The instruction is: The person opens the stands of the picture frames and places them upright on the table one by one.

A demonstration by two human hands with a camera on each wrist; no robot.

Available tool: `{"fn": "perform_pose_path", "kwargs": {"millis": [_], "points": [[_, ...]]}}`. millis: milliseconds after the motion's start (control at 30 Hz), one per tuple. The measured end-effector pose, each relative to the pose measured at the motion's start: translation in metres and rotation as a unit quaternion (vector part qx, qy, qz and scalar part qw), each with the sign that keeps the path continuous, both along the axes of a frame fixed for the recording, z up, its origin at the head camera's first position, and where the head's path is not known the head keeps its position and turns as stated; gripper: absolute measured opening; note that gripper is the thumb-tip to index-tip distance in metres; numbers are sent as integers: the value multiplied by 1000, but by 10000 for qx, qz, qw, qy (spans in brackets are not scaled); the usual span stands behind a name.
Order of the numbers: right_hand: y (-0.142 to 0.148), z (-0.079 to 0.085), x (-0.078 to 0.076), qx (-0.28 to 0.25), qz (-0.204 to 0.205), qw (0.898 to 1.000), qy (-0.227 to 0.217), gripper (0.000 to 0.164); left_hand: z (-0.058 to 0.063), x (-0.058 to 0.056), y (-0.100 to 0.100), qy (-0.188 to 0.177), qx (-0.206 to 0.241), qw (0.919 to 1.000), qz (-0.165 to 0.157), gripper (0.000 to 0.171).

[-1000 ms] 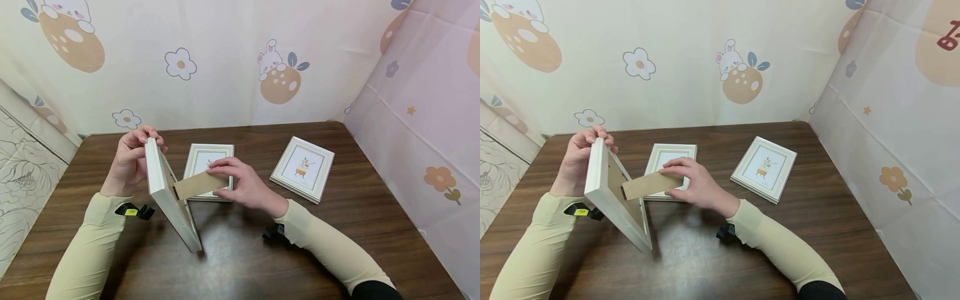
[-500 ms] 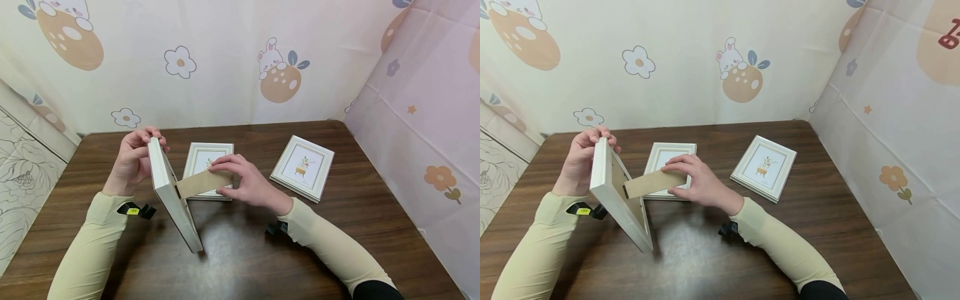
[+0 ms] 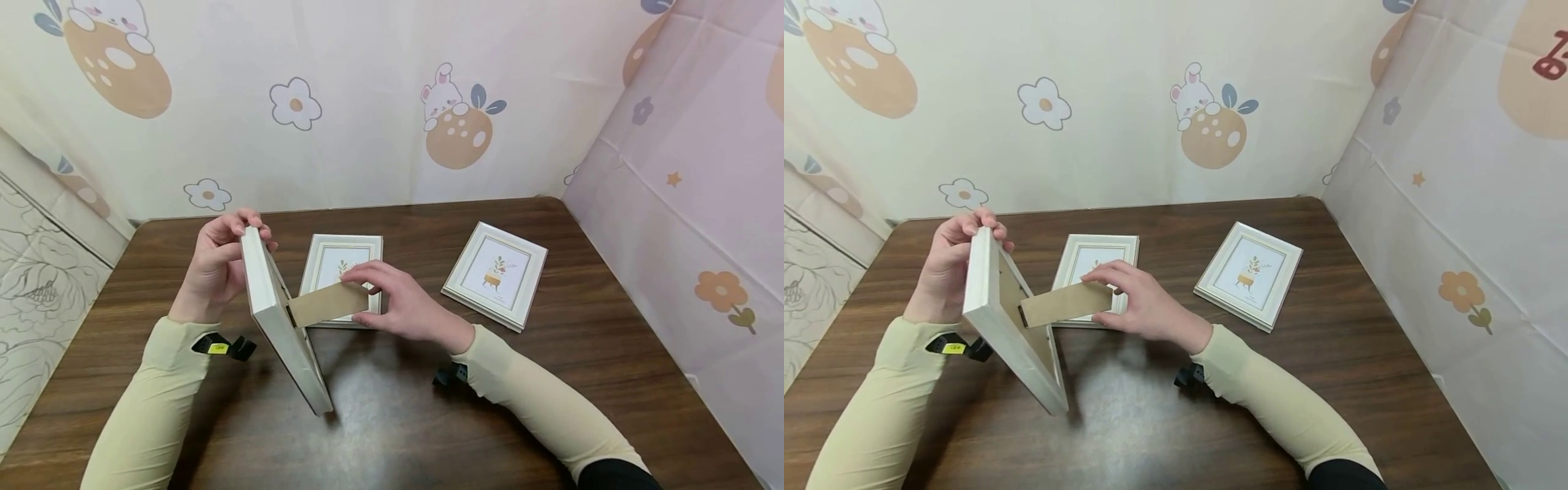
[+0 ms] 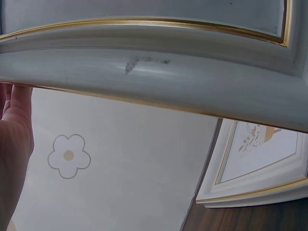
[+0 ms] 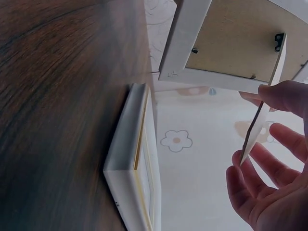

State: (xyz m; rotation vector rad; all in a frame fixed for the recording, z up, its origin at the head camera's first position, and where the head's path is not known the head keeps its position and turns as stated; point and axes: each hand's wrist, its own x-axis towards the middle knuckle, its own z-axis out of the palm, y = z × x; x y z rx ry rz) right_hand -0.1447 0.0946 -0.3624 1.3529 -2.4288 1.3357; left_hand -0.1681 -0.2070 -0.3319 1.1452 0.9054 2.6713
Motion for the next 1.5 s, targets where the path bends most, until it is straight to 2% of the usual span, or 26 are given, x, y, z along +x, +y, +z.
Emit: {"fn": "perform_pose_path", "kwargs": {"millis": [133, 433, 800, 1000, 1333, 1500], "points": [[2, -3, -1, 61, -43, 10000, 33, 53, 1, 2, -1, -32, 30, 9999, 103, 24], [16, -6, -3, 119, -192, 9995, 221, 50, 1, 4, -3, -51, 100, 9999, 121, 24], [38, -9, 1, 215, -420, 9989, 46, 48, 1, 9, -8, -129, 23, 9986, 510, 21], [50, -11, 4, 342, -576, 9977, -84, 47, -2, 13, -12, -310, 74, 9958, 855, 22], [77, -17, 7, 537, -982, 9930, -384, 36, -9, 20, -22, -479, 325, 9914, 1176, 20], [89, -24, 8, 666, -1068, 9900, -638, 30, -8, 25, -30, -546, 348, 9881, 1394, 19]]}}
